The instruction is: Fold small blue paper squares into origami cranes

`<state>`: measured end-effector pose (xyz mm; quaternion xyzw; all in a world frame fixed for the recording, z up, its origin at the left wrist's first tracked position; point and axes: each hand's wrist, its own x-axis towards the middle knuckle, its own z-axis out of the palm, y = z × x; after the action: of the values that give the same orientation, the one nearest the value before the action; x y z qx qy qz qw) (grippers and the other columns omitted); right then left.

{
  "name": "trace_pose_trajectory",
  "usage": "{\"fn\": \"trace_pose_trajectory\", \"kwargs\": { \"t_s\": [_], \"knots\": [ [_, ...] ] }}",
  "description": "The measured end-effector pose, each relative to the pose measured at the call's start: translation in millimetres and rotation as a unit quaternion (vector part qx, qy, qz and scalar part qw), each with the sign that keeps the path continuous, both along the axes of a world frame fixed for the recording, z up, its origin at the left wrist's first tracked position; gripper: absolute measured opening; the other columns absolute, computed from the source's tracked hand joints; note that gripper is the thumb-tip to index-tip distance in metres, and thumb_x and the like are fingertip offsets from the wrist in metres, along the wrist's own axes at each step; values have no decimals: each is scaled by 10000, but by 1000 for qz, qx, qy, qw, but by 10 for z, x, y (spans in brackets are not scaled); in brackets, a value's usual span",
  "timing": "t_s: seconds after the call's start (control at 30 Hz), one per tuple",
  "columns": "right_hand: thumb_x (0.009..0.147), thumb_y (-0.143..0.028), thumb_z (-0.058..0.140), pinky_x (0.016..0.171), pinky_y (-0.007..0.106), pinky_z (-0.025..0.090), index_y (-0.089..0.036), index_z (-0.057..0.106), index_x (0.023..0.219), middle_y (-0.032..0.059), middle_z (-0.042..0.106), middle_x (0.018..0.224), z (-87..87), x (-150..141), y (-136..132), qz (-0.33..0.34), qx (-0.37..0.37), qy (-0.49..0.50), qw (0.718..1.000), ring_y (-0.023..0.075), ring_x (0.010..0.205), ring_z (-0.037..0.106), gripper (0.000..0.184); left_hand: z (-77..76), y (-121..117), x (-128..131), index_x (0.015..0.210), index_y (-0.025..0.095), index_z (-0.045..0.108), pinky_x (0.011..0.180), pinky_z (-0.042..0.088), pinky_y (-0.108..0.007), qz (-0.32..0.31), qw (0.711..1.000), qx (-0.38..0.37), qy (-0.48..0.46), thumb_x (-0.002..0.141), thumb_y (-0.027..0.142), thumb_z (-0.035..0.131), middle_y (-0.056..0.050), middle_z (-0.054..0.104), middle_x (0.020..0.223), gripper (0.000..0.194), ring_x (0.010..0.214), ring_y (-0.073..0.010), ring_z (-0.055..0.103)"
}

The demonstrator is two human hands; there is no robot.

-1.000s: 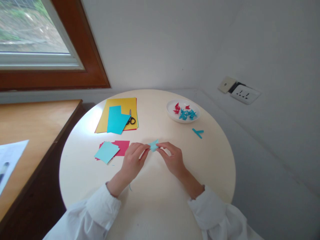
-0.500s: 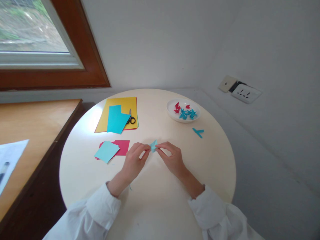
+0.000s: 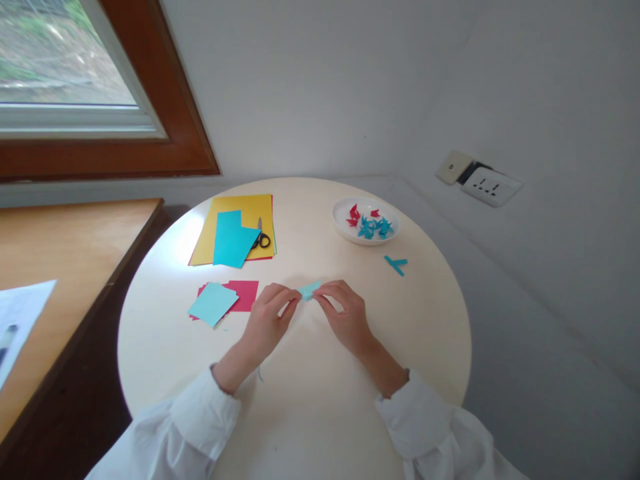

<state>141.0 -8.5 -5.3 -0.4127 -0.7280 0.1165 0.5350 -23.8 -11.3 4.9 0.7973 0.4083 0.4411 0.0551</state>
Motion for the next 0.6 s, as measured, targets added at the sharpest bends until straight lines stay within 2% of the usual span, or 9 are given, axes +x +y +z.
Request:
{"fn": "trace_pose_trajectory", "kwargs": {
  "t_s": [0.23,0.43,0.6],
  "knots": [
    [794,-140,563,685,297,506,-215,617,789,28,644,744,-15,3,9,0,-8,2,1000,156,747,603,93,-45,28,-14,835,175,621,605,504,-266,3,1000,4,4,810,181,538,-49,635,768,87,715,-149,598],
    [774,-195,611,696,323,492,-228,645,831,28,669,764,-11,13,19,1,-3,-31,1000,164,739,606,74,-10,35,-18,824,169,623,622,501,-293,-4,998,45,33,826,182,509,-62,646,762,116,711,-160,582],
    [776,-188,607,689,318,497,-230,649,799,28,655,751,-24,22,26,4,-10,-28,1000,164,743,596,64,-12,32,-15,823,171,621,626,485,-295,-13,998,45,35,825,159,500,-61,641,762,121,710,-161,569]
  ]
}}
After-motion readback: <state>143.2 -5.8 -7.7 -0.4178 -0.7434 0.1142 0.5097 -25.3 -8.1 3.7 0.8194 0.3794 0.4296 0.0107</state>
